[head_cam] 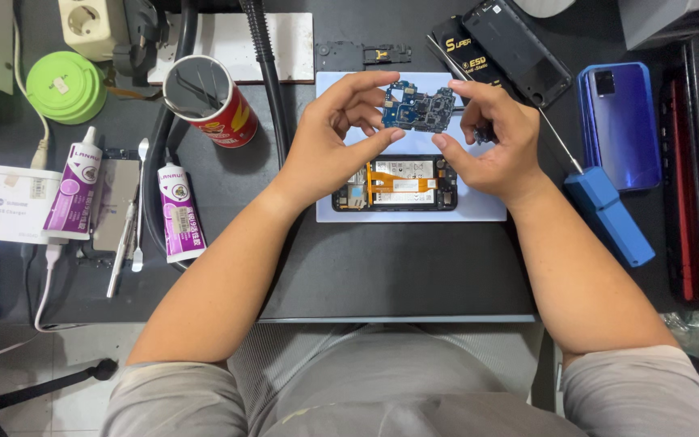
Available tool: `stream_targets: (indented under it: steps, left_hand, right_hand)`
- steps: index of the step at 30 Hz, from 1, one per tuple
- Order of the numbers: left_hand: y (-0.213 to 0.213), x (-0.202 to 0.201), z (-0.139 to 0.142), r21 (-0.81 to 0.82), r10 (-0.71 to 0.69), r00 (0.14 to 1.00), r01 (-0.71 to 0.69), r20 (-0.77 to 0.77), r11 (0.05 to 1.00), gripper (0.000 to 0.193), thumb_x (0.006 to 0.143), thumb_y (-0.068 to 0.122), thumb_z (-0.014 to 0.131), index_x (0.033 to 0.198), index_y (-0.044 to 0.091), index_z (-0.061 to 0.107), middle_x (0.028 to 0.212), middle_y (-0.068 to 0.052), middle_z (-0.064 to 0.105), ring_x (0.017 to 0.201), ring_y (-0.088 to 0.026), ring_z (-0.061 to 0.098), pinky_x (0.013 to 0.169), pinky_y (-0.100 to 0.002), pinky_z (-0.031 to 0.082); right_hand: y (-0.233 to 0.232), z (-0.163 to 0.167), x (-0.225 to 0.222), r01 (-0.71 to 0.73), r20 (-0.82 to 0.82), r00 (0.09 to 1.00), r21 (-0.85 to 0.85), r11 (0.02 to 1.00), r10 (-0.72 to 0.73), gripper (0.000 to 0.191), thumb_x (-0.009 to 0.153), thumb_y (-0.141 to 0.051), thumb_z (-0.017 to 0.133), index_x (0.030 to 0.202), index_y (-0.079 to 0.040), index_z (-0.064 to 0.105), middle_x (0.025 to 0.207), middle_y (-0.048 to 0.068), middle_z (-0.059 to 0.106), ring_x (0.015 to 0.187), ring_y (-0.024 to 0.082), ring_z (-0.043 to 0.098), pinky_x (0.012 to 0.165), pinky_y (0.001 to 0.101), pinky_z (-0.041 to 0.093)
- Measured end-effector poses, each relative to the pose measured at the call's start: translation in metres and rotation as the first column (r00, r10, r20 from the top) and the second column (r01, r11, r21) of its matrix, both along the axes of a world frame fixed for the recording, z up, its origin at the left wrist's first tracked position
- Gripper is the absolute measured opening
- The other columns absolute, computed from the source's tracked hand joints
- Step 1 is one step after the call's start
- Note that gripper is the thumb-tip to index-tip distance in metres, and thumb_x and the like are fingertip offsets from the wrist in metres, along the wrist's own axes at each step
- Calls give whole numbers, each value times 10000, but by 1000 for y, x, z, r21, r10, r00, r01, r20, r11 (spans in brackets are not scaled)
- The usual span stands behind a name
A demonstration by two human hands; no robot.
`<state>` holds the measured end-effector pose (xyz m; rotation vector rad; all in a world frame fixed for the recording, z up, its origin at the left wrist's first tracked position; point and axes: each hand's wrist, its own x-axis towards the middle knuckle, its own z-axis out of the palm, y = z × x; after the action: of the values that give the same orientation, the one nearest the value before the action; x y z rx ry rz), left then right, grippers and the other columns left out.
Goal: The person disassembles a smartphone, removes the motherboard, and uses a metal spudger to carefully pry and separate small components on the board. The person handles the motherboard and phone chassis throughout the clip.
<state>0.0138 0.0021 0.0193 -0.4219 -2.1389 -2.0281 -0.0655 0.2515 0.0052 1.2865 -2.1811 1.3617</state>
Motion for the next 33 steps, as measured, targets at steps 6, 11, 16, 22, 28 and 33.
stream_targets:
  steps: [6, 11, 16, 22, 28, 33]
  left_hand:
    - [1, 0, 0, 15, -5, 1000, 5, 3, 1000, 571, 950, -5, 807, 1461, 61, 561, 1174, -46, 632, 979, -75, 639, 893, -248, 546]
    - [1, -1, -2, 21, -3, 1000, 3, 2, 1000, 578, 945, -2, 813, 1464, 54, 567, 1180, -44, 613, 965, -73, 645, 885, -243, 534]
    - [1, -1, -2, 30, -7, 1000, 7, -1, 1000, 571, 948, 5, 818, 1462, 48, 573, 1171, -36, 607, 960, -71, 649, 881, -239, 528]
    - [2, -1, -4, 38, -10, 1000, 10, 4, 999, 553, 955, 11, 817, 1455, 40, 581, 1164, -33, 612, 962, -70, 655, 880, -241, 532]
    - [1, -1, -3, 49, -17, 1000, 17, 1, 999, 541, 971, 6, 798, 1464, 45, 578, 1171, -36, 617, 970, -72, 673, 882, -245, 541]
    - [0, 1, -1, 36, -19, 1000, 20, -21, 999, 567, 977, -10, 791, 1489, 68, 560, 1190, -47, 633, 987, -73, 667, 897, -245, 531]
  right_hand:
    - [1, 0, 0, 9, -17, 1000, 2, 1000, -8, 525, 929, -73, 853, 1384, -50, 591, 834, 45, 613, 667, 88, 592, 621, 202, 461]
    - [1, -1, 0, 20, -5, 1000, 1, 1000, -20, 517, 926, -92, 857, 1372, -46, 601, 835, 50, 608, 670, 95, 590, 618, 202, 448]
    - [2, -3, -1, 9, 15, 1000, -14, 1000, -8, 489, 949, -128, 849, 1368, -36, 614, 787, 48, 605, 676, 101, 586, 644, 209, 465]
    - [4, -3, 0, 26, 8, 1000, -2, 1000, -26, 458, 961, -171, 846, 1342, -27, 635, 788, 53, 609, 682, 115, 598, 647, 216, 470]
    - [4, -2, -1, 35, -22, 999, 15, 999, -35, 458, 951, -157, 846, 1340, -33, 640, 798, 57, 623, 686, 119, 611, 643, 219, 475]
    - [2, -1, -1, 23, -4, 1000, 27, 999, -23, 499, 927, -106, 843, 1373, -41, 627, 782, 47, 605, 686, 116, 604, 644, 219, 468]
